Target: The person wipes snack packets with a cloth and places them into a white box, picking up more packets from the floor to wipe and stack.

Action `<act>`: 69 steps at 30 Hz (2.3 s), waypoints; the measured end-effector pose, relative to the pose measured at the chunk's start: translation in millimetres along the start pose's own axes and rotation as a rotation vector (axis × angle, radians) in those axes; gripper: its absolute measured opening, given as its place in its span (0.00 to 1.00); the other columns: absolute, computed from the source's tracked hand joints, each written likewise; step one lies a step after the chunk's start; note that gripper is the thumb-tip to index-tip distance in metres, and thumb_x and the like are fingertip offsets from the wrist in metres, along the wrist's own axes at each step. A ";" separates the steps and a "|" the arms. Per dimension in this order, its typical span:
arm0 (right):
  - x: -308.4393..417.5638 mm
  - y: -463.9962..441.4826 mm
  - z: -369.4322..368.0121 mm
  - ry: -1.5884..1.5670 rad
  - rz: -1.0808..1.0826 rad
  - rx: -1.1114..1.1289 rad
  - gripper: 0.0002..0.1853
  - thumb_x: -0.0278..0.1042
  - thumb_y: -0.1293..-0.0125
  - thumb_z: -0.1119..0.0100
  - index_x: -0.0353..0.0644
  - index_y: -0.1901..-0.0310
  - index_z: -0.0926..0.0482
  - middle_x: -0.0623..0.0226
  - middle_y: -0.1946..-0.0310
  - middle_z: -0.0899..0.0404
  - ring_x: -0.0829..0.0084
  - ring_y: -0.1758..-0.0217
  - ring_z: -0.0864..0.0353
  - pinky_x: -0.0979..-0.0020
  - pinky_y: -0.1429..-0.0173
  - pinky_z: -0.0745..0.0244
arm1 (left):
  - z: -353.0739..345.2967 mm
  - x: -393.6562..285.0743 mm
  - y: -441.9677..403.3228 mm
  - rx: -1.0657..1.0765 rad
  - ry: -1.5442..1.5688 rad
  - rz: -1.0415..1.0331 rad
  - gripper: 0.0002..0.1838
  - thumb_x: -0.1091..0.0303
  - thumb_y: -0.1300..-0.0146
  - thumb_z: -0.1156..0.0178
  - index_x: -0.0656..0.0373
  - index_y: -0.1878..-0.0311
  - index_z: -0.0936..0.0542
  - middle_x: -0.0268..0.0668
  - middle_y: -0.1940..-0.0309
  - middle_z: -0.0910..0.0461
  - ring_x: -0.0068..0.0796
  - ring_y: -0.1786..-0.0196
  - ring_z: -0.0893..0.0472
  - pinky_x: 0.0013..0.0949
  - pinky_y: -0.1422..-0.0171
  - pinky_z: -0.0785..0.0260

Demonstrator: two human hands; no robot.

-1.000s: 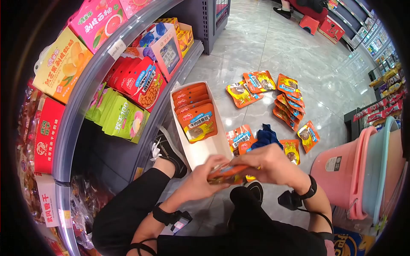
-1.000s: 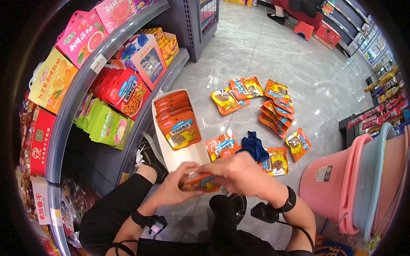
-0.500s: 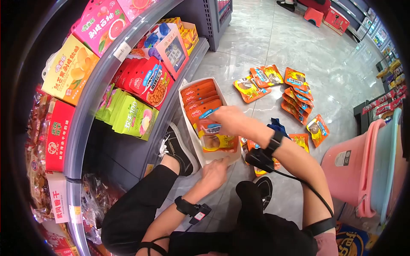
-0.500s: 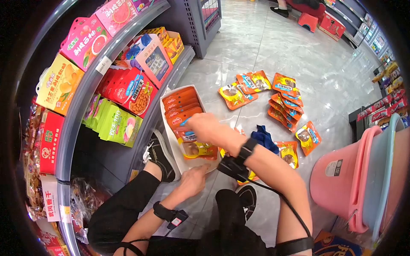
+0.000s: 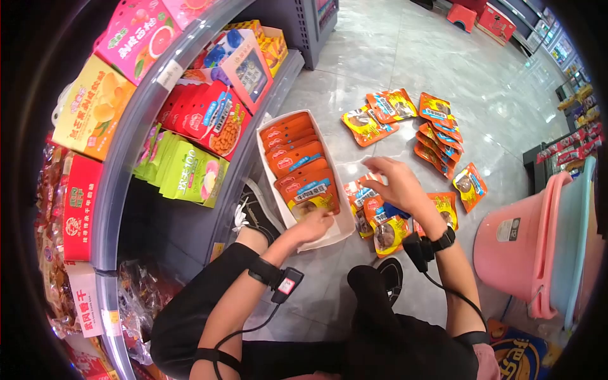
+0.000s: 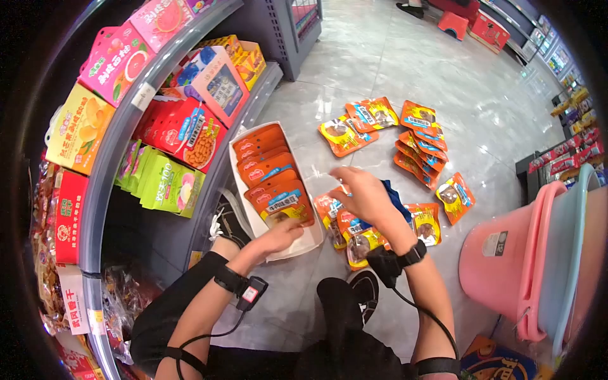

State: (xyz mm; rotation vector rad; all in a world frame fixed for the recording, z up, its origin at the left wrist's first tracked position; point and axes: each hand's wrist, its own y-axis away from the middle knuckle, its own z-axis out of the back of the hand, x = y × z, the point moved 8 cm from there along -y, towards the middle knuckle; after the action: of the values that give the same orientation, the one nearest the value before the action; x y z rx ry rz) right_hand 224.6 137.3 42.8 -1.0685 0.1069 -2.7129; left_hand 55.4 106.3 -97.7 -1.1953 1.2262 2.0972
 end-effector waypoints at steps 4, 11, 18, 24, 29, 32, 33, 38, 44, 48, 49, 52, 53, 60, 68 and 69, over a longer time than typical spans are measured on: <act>-67.6 67.6 -1.8 -0.012 -0.475 0.093 0.20 0.38 0.56 0.29 0.34 0.64 0.23 0.52 0.70 0.20 0.55 0.64 0.20 0.64 0.61 0.25 | 21.8 -3.7 4.5 -0.480 -0.255 0.146 0.32 0.54 0.40 0.46 0.73 0.43 0.38 0.62 0.51 0.27 0.54 0.43 0.29 0.42 0.39 0.38; -119.4 145.5 -50.2 0.327 -0.691 0.036 0.48 0.60 0.71 0.23 0.20 0.59 0.29 0.38 0.63 0.22 0.48 0.58 0.20 0.60 0.53 0.25 | 8.9 -67.2 43.0 -0.512 -0.195 -0.155 0.19 0.62 0.33 0.52 0.69 0.47 0.29 0.56 0.52 0.26 0.50 0.44 0.28 0.40 0.41 0.37; -119.3 138.1 -75.9 -0.709 -0.793 0.017 0.25 0.38 0.59 0.22 0.37 0.60 0.19 0.70 0.66 0.18 0.81 0.64 0.22 0.74 0.58 0.25 | -8.0 -82.6 74.9 -0.741 -0.499 -0.420 0.22 0.69 0.40 0.42 0.64 0.43 0.32 0.52 0.51 0.26 0.51 0.46 0.27 0.42 0.43 0.35; -91.8 82.8 -66.7 0.163 -0.541 -0.141 0.30 0.47 0.64 0.24 0.31 0.68 0.26 0.46 0.70 0.23 0.54 0.58 0.26 0.60 0.52 0.29 | -22.2 -80.9 75.5 -0.682 -0.603 -0.416 0.22 0.75 0.48 0.42 0.62 0.47 0.28 0.47 0.52 0.25 0.44 0.48 0.26 0.39 0.47 0.35; -102.5 88.5 -79.1 -0.202 -0.706 -0.053 0.37 0.45 0.64 0.25 0.31 0.57 0.34 0.48 0.67 0.25 0.51 0.56 0.28 0.59 0.51 0.30 | -22.4 -74.0 75.2 -0.687 -0.566 -0.390 0.22 0.79 0.52 0.45 0.60 0.50 0.24 0.42 0.57 0.22 0.38 0.53 0.24 0.37 0.52 0.34; -93.2 91.3 -82.8 0.012 -0.650 -0.059 0.39 0.43 0.66 0.25 0.34 0.54 0.36 0.49 0.58 0.30 0.49 0.56 0.29 0.58 0.49 0.31 | -23.8 -72.6 72.4 -0.722 -0.560 -0.389 0.21 0.80 0.52 0.46 0.60 0.51 0.24 0.40 0.61 0.21 0.37 0.57 0.23 0.37 0.54 0.34; -81.3 86.9 -81.7 0.276 -0.579 -0.083 0.41 0.42 0.66 0.25 0.35 0.51 0.36 0.50 0.53 0.32 0.49 0.56 0.29 0.57 0.49 0.31 | -25.0 -73.3 72.4 -0.747 -0.575 -0.401 0.21 0.80 0.52 0.46 0.60 0.51 0.23 0.39 0.62 0.20 0.36 0.58 0.23 0.36 0.56 0.35; -86.0 83.8 -84.4 0.036 -0.729 -0.079 0.53 0.41 0.71 0.21 0.36 0.42 0.43 0.48 0.52 0.30 0.47 0.52 0.26 0.61 0.48 0.28 | -25.6 -73.1 74.3 -0.751 -0.569 -0.394 0.20 0.79 0.51 0.45 0.59 0.51 0.24 0.39 0.62 0.21 0.36 0.58 0.23 0.36 0.56 0.35; -46.2 93.7 -21.3 -0.305 -0.546 -0.236 0.54 0.34 0.68 0.21 0.40 0.38 0.48 0.51 0.51 0.26 0.58 0.50 0.23 0.65 0.45 0.28 | -9.5 -92.1 85.5 -0.811 -0.366 -0.447 0.21 0.76 0.48 0.40 0.62 0.48 0.26 0.45 0.55 0.23 0.44 0.52 0.24 0.37 0.49 0.33; -1.2 100.1 10.4 -0.457 -0.215 -0.306 0.55 0.33 0.66 0.20 0.38 0.37 0.48 0.57 0.45 0.30 0.65 0.43 0.28 0.67 0.40 0.32 | -0.9 -100.6 88.1 -0.760 0.083 -0.434 0.33 0.74 0.48 0.34 0.64 0.38 0.36 0.48 0.45 0.29 0.41 0.40 0.29 0.37 0.40 0.34; -0.7 104.6 -1.1 -0.600 -0.277 -0.212 0.57 0.33 0.65 0.20 0.38 0.35 0.51 0.58 0.41 0.35 0.67 0.39 0.32 0.67 0.36 0.36 | -2.5 -102.1 86.4 -0.696 0.336 -0.470 0.38 0.73 0.49 0.33 0.64 0.35 0.40 0.47 0.42 0.31 0.38 0.38 0.31 0.36 0.38 0.36; 10.7 106.0 -17.0 -0.716 -0.277 -0.132 0.56 0.35 0.63 0.21 0.37 0.34 0.50 0.56 0.40 0.35 0.66 0.38 0.34 0.67 0.35 0.38 | -8.3 -105.0 84.3 -0.487 0.520 -0.504 0.44 0.72 0.50 0.31 0.65 0.32 0.46 0.43 0.39 0.35 0.29 0.37 0.34 0.32 0.36 0.39; 19.8 105.2 -15.5 -0.531 -0.200 -0.144 0.55 0.35 0.62 0.21 0.37 0.34 0.49 0.55 0.41 0.34 0.66 0.38 0.34 0.66 0.34 0.39 | -14.2 -111.8 83.9 -0.389 0.532 -0.530 0.42 0.71 0.49 0.31 0.65 0.33 0.44 0.42 0.39 0.35 0.28 0.37 0.34 0.30 0.36 0.40; -73.5 111.7 26.5 -0.327 -0.332 -0.075 0.20 0.36 0.43 0.38 0.35 0.51 0.25 0.58 0.55 0.23 0.64 0.54 0.22 0.67 0.49 0.28 | 4.4 -75.7 97.8 -0.780 0.513 -0.284 0.14 0.66 0.37 0.40 0.69 0.57 0.21 0.33 0.64 0.19 0.16 0.63 0.24 0.23 0.56 0.32; -179.4 137.0 35.2 0.680 -0.354 0.208 0.44 0.42 0.73 0.22 0.37 0.49 0.30 0.47 0.54 0.26 0.55 0.48 0.26 0.62 0.47 0.31 | 6.4 -84.7 100.3 -0.794 0.567 -0.296 0.11 0.69 0.40 0.37 0.68 0.61 0.19 0.32 0.68 0.19 0.14 0.66 0.25 0.22 0.60 0.31; -177.6 140.7 34.5 0.673 -0.350 0.209 0.44 0.42 0.73 0.22 0.37 0.49 0.30 0.47 0.54 0.26 0.55 0.48 0.26 0.62 0.47 0.31 | 6.1 -83.5 100.5 -0.799 0.562 -0.291 0.11 0.69 0.40 0.37 0.68 0.61 0.19 0.32 0.68 0.19 0.14 0.66 0.25 0.22 0.60 0.31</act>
State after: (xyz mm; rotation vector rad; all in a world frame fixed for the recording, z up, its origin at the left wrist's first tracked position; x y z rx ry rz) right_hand 399.5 42.3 -70.9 -0.0891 -0.2753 -3.1865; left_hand 26.2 64.2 22.7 -2.2602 0.2953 2.1340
